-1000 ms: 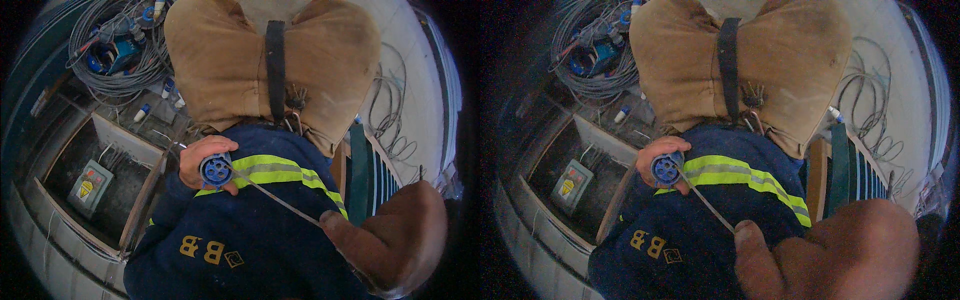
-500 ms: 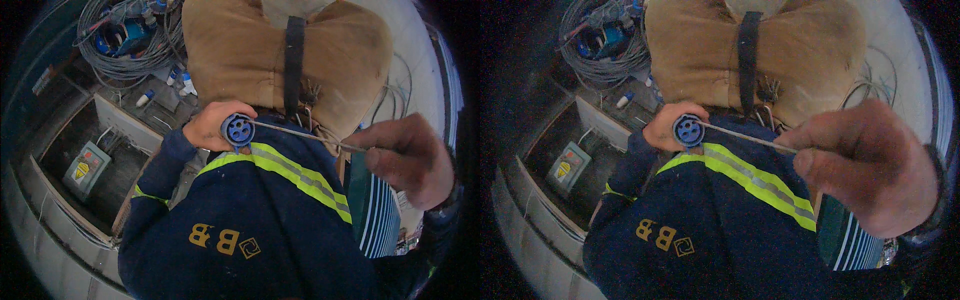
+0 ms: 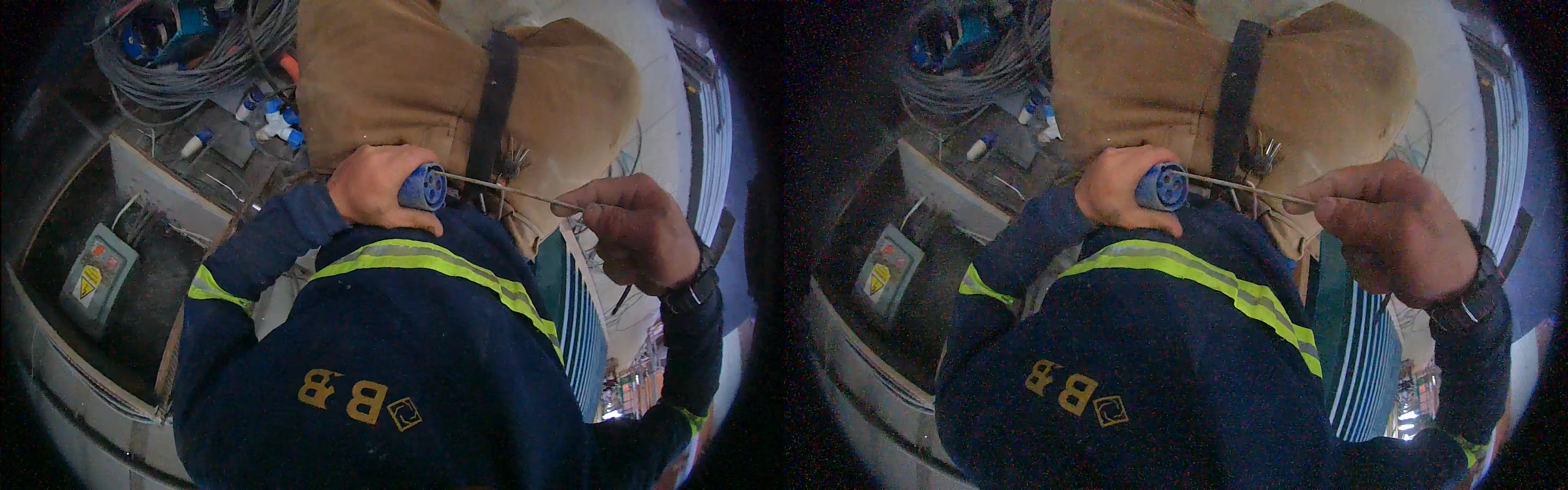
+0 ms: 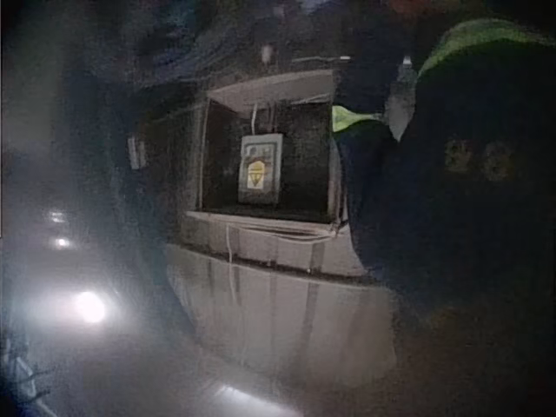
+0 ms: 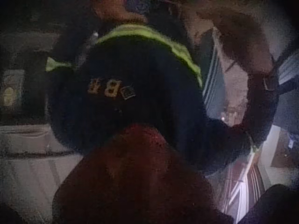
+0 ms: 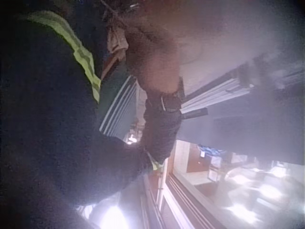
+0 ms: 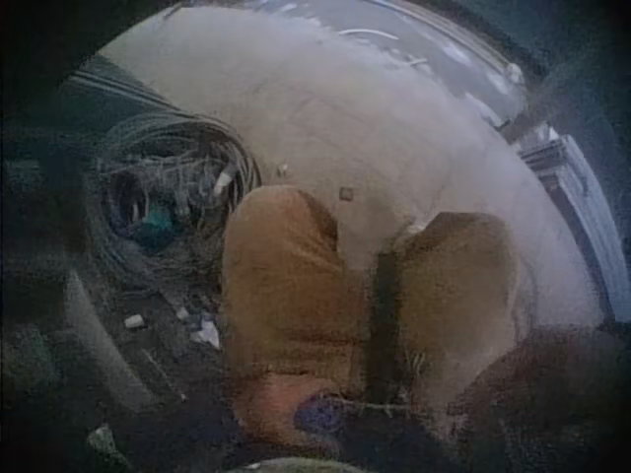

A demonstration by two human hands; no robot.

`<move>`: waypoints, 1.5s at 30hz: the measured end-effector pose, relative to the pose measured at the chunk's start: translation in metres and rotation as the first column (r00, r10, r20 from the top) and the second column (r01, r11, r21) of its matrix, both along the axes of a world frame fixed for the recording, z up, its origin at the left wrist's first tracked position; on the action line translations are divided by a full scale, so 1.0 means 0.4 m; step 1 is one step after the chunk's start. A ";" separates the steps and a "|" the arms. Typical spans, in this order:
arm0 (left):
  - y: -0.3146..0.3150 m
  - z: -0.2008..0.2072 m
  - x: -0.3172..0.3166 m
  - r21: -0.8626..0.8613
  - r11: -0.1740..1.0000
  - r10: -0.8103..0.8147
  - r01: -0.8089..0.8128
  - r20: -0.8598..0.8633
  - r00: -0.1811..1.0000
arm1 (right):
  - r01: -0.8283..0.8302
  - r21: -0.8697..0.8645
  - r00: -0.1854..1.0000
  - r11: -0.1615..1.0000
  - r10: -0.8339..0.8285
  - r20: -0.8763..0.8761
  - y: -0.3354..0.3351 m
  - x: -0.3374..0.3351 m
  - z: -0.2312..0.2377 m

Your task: The person holds a blue multi-pin electrical connector and repeatedly inserts and removes a thin metal rod into its openings. The person then stands and walks across the construction site while holding the rod and connector.

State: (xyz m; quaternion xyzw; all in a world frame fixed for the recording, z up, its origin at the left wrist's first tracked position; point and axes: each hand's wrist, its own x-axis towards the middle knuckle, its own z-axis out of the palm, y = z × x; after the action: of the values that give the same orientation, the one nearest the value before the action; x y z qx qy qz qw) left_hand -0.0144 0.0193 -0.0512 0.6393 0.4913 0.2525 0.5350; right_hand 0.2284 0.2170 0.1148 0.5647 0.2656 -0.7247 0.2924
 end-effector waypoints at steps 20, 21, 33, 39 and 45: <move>-0.011 -0.016 -0.008 0.086 0.995 0.033 -0.039 0.070 0.997 | 0.283 -0.237 0.959 0.929 -0.267 0.097 -0.012 0.027 -0.063; -0.016 -0.016 -0.005 0.100 0.994 0.048 -0.053 0.054 0.997 | 0.389 -0.240 0.909 0.890 -0.329 0.255 -0.013 0.010 -0.063; -0.015 -0.028 -0.017 0.101 0.994 -0.043 0.032 0.112 0.993 | -0.635 0.260 0.643 0.728 0.684 -0.344 0.083 -0.063 -0.056; -0.009 -0.024 -0.032 0.069 0.998 -0.010 0.001 0.138 0.990 | -0.346 -0.067 0.929 0.936 0.332 -0.166 0.058 -0.050 -0.066; -0.003 -0.032 -0.034 0.036 0.998 -0.050 0.044 0.173 0.984 | -0.572 0.403 0.628 0.714 0.698 -0.344 0.029 -0.004 -0.078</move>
State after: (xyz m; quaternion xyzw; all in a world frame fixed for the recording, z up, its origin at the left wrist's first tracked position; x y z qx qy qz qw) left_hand -0.0279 0.0180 -0.0641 0.6348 0.4235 0.3024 0.5712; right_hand 0.2267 0.2287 0.0836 0.2707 0.6025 -0.6468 0.3811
